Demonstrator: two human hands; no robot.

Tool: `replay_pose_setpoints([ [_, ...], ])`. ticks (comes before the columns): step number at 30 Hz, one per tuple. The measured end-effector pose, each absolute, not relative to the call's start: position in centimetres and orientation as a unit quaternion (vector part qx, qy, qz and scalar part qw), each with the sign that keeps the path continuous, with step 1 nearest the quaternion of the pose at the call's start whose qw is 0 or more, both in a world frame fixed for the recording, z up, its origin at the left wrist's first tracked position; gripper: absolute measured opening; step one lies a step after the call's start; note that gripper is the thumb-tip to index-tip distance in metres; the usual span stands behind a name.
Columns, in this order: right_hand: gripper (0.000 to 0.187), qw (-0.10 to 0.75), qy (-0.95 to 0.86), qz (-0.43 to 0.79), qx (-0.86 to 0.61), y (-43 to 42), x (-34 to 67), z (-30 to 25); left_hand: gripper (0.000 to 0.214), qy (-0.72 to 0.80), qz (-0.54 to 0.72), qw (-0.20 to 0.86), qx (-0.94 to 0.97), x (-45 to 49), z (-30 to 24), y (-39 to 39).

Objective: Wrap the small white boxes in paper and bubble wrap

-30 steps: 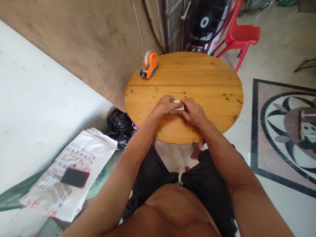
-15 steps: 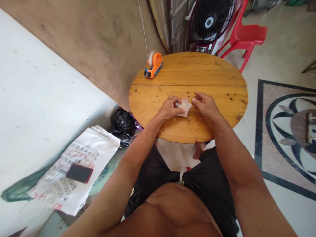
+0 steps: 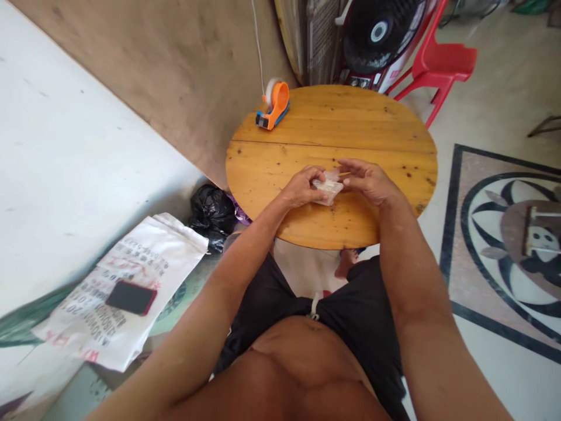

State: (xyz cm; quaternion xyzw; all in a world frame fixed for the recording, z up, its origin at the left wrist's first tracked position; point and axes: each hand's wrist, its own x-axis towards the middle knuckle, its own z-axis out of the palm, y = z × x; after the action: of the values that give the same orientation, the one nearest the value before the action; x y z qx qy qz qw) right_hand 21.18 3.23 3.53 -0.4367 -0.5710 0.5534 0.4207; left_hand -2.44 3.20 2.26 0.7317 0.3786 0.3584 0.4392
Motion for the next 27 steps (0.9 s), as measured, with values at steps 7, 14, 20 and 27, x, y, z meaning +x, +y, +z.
replay_pose_setpoints([
  [7,0.052,0.431,-0.597,0.493,-0.463,3.7,21.1,3.2,0.045,0.383,0.343,0.497,0.699,-2.4,2.7,2.7],
  [14,0.027,0.435,-0.676,0.353,-0.479,4.8,19.2,2.9,0.044,0.381,0.336,0.509,0.695,-2.2,3.1,2.6],
  [20,0.016,0.393,-0.742,0.226,-0.494,4.4,18.6,3.8,0.041,0.395,0.334,0.507,0.69,-2.0,3.6,2.3],
  [27,0.019,0.361,-0.771,0.175,-0.495,3.7,17.9,4.3,0.042,0.418,0.333,0.495,0.685,-2.3,3.6,2.1],
])
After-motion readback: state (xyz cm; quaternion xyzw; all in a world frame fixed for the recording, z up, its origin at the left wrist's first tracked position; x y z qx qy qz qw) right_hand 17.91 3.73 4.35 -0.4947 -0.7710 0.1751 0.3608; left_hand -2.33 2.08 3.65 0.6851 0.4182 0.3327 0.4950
